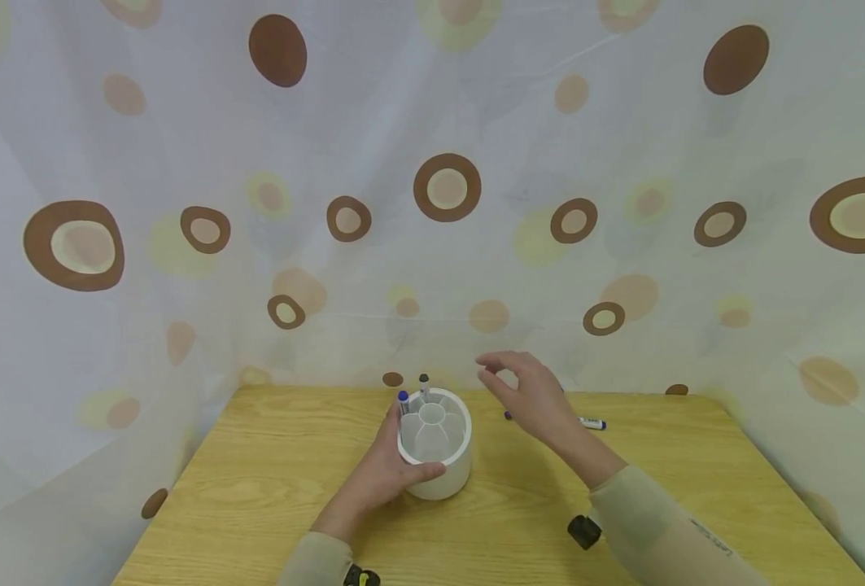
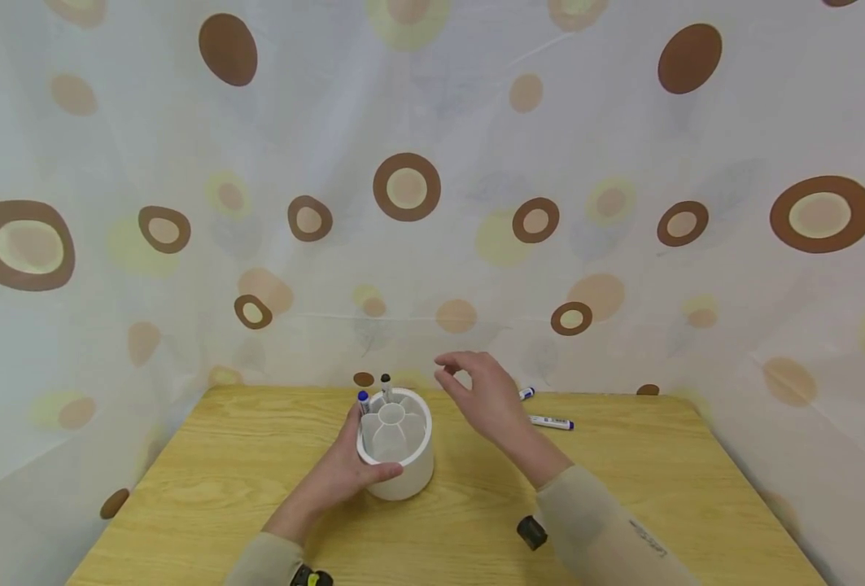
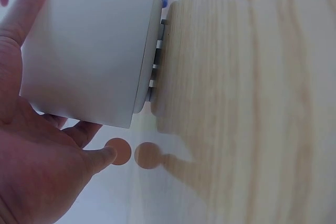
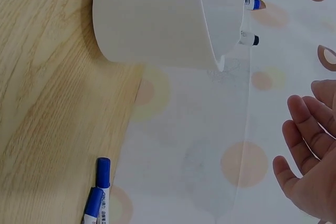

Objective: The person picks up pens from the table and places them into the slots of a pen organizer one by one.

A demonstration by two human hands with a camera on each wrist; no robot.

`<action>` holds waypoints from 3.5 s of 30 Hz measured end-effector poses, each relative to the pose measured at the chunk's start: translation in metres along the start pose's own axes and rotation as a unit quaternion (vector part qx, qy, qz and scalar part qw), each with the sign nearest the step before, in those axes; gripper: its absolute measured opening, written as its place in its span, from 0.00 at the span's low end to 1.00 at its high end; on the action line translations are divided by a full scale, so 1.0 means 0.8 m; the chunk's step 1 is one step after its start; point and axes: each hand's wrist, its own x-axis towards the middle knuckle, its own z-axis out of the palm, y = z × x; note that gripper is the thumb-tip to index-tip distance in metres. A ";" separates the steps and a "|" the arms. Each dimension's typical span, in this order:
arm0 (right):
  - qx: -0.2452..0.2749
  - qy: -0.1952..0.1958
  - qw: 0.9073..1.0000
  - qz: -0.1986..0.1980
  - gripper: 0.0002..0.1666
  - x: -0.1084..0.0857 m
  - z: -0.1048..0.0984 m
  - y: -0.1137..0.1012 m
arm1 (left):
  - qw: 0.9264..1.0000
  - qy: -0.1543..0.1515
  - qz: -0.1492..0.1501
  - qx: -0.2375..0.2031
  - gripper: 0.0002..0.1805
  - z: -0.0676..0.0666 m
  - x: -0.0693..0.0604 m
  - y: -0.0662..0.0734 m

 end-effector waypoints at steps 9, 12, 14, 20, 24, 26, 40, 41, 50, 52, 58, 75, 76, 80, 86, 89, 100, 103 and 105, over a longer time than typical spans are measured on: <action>-0.007 0.003 1.000 -0.001 0.20 -0.008 -0.012 0.022 | 1.000 -0.002 0.008 -0.007 0.73 0.002 0.000 -0.001; -0.012 0.004 1.000 -0.006 0.20 -0.011 -0.017 0.032 | 1.000 -0.002 0.016 -0.013 0.71 0.002 0.001 -0.001; -0.020 0.004 1.000 -0.005 0.20 -0.013 -0.020 0.040 | 1.000 -0.001 0.016 -0.013 0.69 0.003 0.001 -0.001; -0.035 -0.002 0.999 0.014 0.22 -0.020 -0.025 0.069 | 1.000 -0.001 0.016 -0.009 0.70 0.003 0.002 -0.002; -0.055 -0.009 0.998 0.028 0.23 -0.023 -0.027 0.093 | 1.000 -0.002 0.017 -0.010 0.70 0.002 0.002 -0.002; -0.062 -0.015 0.997 0.032 0.24 -0.026 -0.030 0.101 | 1.000 -0.003 0.016 -0.011 0.70 0.001 0.002 -0.001; -0.061 -0.054 0.994 0.068 0.29 -0.050 -0.050 0.148 | 1.000 -0.005 0.001 -0.006 0.74 -0.001 0.002 0.001; -0.059 -0.055 0.994 0.070 0.29 -0.052 -0.051 0.151 | 1.000 -0.005 0.000 -0.006 0.75 -0.001 0.001 0.001; -0.056 -0.061 0.993 0.082 0.30 -0.070 -0.058 0.185 | 1.000 -0.007 -0.007 -0.009 0.76 0.001 -0.001 -0.002; -0.058 -0.062 0.993 0.082 0.29 -0.073 -0.059 0.193 | 1.000 -0.006 -0.008 -0.008 0.77 0.001 -0.001 -0.003; -0.066 -0.066 0.991 0.091 0.30 -0.079 -0.065 0.210 | 1.000 -0.008 -0.003 -0.006 0.78 0.000 -0.001 -0.004; -0.047 -0.085 0.984 0.148 0.34 -0.097 -0.073 0.258 | 1.000 -0.005 -0.005 0.001 0.78 -0.001 -0.001 -0.004; -0.046 -0.087 0.984 0.149 0.34 -0.098 -0.073 0.260 | 1.000 -0.005 -0.006 0.002 0.78 -0.001 -0.001 -0.004; -0.039 -0.091 0.982 0.158 0.36 -0.100 -0.074 0.271 | 1.000 -0.005 -0.009 0.000 0.77 -0.001 -0.001 -0.002; -0.025 -0.083 0.984 0.156 0.35 -0.102 -0.072 0.280 | 1.000 -0.006 -0.008 -0.002 0.76 -0.001 0.001 0.001; -0.019 -0.076 0.985 0.156 0.34 -0.103 -0.069 0.279 | 1.000 -0.008 -0.006 -0.002 0.77 -0.001 0.001 0.001; -0.025 -0.086 0.984 0.152 0.35 -0.098 -0.065 0.283 | 1.000 -0.011 -0.003 -0.004 0.75 -0.002 0.001 -0.002; -0.025 -0.090 0.985 0.147 0.33 -0.096 -0.064 0.285 | 1.000 -0.012 -0.003 -0.008 0.74 -0.002 0.000 -0.001; -0.025 -0.090 0.985 0.145 0.32 -0.096 -0.063 0.287 | 1.000 -0.012 -0.004 -0.007 0.74 -0.002 -0.001 -0.001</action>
